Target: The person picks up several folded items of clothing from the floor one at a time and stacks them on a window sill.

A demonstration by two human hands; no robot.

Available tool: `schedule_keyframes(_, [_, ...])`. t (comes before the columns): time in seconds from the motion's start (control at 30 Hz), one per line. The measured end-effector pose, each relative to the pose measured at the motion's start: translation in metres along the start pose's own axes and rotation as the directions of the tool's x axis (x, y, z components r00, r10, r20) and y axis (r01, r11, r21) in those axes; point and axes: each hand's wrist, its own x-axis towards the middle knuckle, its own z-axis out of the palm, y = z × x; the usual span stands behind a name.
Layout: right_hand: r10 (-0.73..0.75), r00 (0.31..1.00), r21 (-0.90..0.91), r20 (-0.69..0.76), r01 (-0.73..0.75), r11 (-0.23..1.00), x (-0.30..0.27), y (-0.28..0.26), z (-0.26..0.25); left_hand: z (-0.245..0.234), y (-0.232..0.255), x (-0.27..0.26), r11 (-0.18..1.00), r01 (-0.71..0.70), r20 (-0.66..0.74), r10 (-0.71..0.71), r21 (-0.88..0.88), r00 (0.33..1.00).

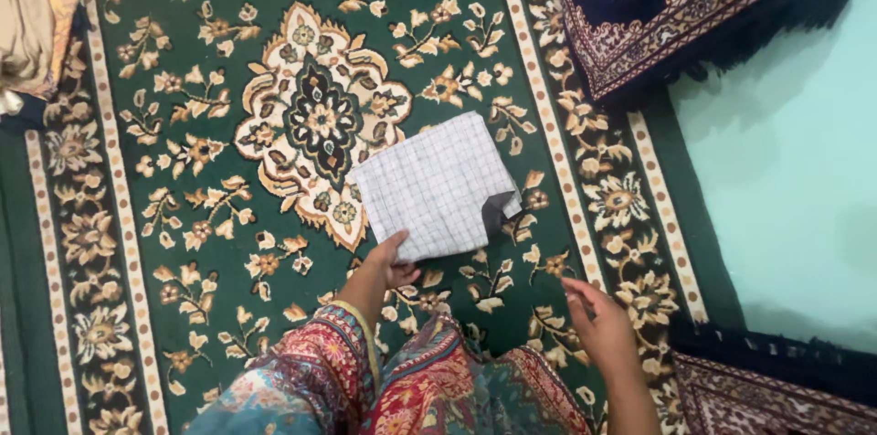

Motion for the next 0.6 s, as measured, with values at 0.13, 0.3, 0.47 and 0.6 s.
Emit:
schedule_keyframes(0.13, [-0.002,0.999,0.035,-0.034,0.004,0.999,-0.011,0.02,0.005,0.006,0.027,-0.033,0.979,-0.101,0.291,0.149,-0.175,0.945])
schedule_keyframes(0.3, [0.0,0.999,0.077,-0.045,0.003,0.997,-0.027,0.024,0.007,0.0,0.058,-0.023,0.964,-0.214,0.35,0.257,-0.156,0.901])
schedule_keyframes(0.47, [0.134,0.99,0.057,-0.052,-0.131,0.99,-0.04,0.021,0.005,-0.003,0.054,-0.002,0.927,-0.326,0.293,0.369,-0.185,0.882])
schedule_keyframes(0.6, [0.23,0.972,0.115,-0.038,-0.225,0.968,-0.042,0.041,0.005,0.011,0.053,-0.029,0.941,-0.292,0.306,0.333,-0.172,0.892])
